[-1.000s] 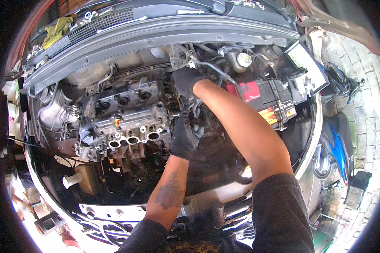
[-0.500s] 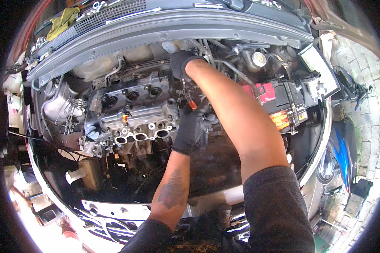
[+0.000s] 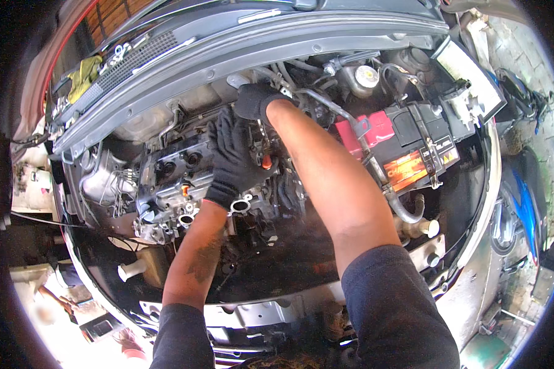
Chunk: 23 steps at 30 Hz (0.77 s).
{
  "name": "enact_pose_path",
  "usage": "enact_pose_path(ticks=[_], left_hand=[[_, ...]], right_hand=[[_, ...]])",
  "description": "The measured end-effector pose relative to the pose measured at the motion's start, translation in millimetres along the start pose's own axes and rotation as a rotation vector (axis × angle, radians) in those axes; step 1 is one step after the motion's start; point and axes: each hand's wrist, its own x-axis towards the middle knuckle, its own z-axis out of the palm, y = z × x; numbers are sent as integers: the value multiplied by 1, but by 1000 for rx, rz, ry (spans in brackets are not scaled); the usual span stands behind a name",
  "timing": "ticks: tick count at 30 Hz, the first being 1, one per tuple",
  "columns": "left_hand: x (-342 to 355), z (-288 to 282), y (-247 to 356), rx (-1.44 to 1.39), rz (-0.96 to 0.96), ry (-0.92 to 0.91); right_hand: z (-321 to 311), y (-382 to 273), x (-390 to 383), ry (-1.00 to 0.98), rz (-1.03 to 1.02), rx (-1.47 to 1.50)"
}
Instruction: The person works on a red car's engine with the hood open, using a wrench and pliers to adjust components. They walk around the garage to retrieve tools and return to continue working on the engine.
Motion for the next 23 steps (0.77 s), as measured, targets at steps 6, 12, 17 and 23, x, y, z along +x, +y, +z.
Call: enact_pose_path(ticks=[6, 12, 17, 23], left_hand=[[20, 0, -13, -159, 27, -229], [18, -1, -23, 27, 82, -316], [24, 9, -25, -161, 89, -288], [35, 4, -18, -100, 167, -427]], right_hand=[[22, 29, 4, 161, -68, 401], [29, 31, -62, 58, -244, 607], [37, 73, -72, 110, -251, 264], [31, 68, -85, 119, -303, -67]])
